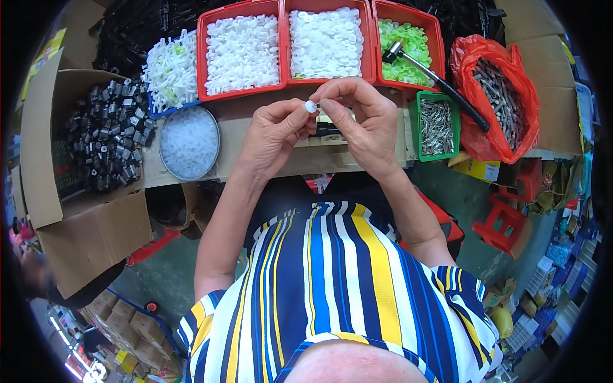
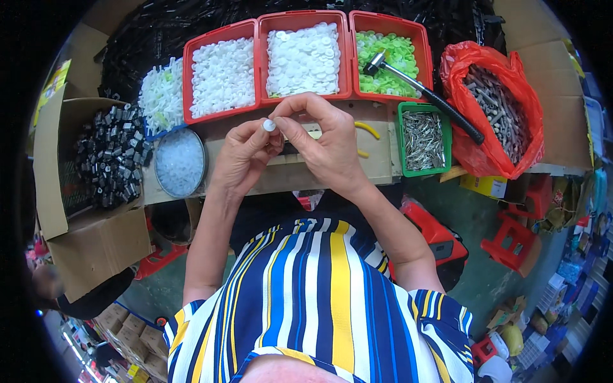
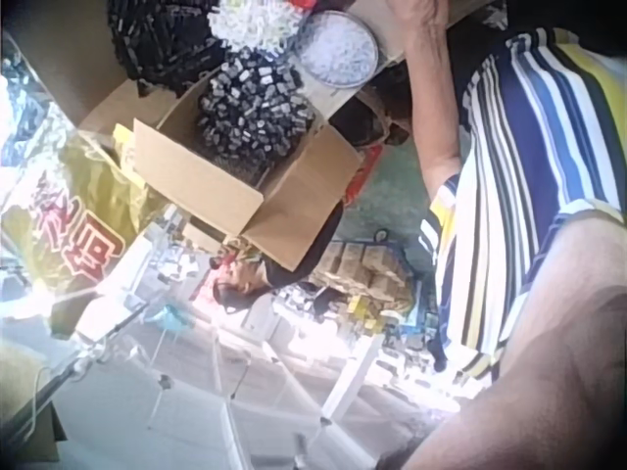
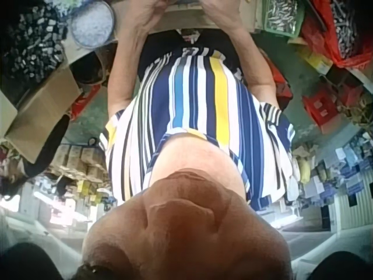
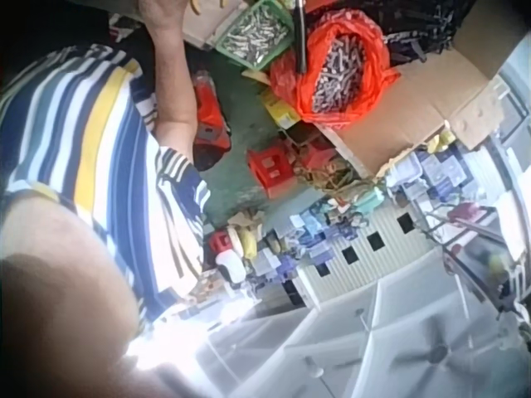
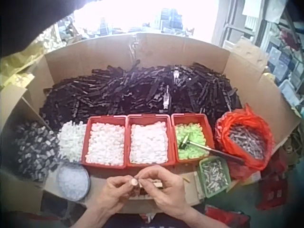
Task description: Assembling small plastic and metal industrial components using a mounting jig and hand tools.
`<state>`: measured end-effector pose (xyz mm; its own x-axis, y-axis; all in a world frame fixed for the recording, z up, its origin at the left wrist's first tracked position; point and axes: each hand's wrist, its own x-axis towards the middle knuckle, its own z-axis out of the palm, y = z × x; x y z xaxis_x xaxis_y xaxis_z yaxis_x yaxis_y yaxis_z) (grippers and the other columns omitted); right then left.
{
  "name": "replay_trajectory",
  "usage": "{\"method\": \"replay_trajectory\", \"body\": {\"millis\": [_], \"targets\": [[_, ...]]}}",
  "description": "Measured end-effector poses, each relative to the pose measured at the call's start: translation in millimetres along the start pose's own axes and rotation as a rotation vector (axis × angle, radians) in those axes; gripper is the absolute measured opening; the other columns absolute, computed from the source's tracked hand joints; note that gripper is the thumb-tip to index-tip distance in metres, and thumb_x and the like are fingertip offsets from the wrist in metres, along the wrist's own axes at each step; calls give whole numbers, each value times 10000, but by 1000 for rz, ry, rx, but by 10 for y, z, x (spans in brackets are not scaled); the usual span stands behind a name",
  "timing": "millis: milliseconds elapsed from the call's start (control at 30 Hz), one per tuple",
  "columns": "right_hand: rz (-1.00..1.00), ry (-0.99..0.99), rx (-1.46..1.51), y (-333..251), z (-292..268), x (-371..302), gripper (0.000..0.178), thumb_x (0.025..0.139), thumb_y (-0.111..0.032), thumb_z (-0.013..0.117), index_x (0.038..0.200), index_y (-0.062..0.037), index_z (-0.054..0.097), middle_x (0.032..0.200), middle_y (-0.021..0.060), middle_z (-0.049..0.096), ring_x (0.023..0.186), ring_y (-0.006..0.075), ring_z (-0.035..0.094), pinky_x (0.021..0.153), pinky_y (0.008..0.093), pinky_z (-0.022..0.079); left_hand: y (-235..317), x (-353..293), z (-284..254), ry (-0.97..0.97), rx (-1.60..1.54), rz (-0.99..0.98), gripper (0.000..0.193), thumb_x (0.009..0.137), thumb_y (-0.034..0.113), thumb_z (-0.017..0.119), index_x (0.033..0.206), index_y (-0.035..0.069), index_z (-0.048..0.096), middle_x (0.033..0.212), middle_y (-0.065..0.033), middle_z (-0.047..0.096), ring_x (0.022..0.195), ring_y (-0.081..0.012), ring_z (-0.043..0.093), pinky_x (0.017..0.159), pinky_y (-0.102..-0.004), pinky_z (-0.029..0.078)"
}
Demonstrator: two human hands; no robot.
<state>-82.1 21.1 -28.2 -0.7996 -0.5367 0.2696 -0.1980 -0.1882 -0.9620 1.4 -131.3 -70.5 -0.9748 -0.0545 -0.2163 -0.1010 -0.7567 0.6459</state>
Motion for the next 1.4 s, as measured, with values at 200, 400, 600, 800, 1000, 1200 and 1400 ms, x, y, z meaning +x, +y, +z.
{"method": "replay_trajectory", "body": {"millis": [200,400,600,800,1000,1200,1400], "targets": [[-17,-58,-92,59,-81,-17,103,900,-53,679,973,15,654,901,74,679,828,146,663,763,276,528,-18,-7,87,25,40,-10,140,926,131,694,1018,28,722,915,-49,711,800,-124,645,725,-269,511],[-20,12,-202,-34,-90,-95,119,888,-14,696,992,28,659,949,68,675,880,127,647,795,261,517,-64,-64,129,138,51,4,143,902,134,725,994,24,728,862,-30,701,747,-99,617,682,-240,479],[-108,-72,-296,8,-121,-133,125,841,16,691,957,29,647,895,108,667,793,205,671,713,301,518,-51,-133,169,91,149,51,143,864,81,759,991,23,728,835,-27,694,741,-68,608,647,-197,468],[-96,-135,-331,34,-75,-150,118,845,19,683,946,32,624,863,120,642,781,228,650,694,318,504,-23,-206,281,242,477,306,189,816,36,794,992,26,727,898,-8,657,768,-44,597,647,-192,487],[-89,-152,-331,107,-68,-177,107,847,22,678,930,34,610,861,123,624,787,241,637,697,326,498,-8,-255,161,152,844,389,297,784,59,814,1065,33,722,917,-13,649,793,-64,602,665,-216,484],[-123,-163,-413,335,-66,-204,104,823,27,678,901,24,609,942,127,593,842,284,618,705,355,493,-43,-363,74,251,1341,677,373,717,96,837,1067,49,719,947,-78,643,826,-197,622,689,-311,503],[-238,-224,-582,497,-66,-199,101,804,-24,691,873,-6,620,966,107,598,899,294,595,756,406,473,-155,-479,-68,157,1731,766,387,704,99,809,1072,59,694,1006,-102,592,938,-303,584,796,-397,503]]}}
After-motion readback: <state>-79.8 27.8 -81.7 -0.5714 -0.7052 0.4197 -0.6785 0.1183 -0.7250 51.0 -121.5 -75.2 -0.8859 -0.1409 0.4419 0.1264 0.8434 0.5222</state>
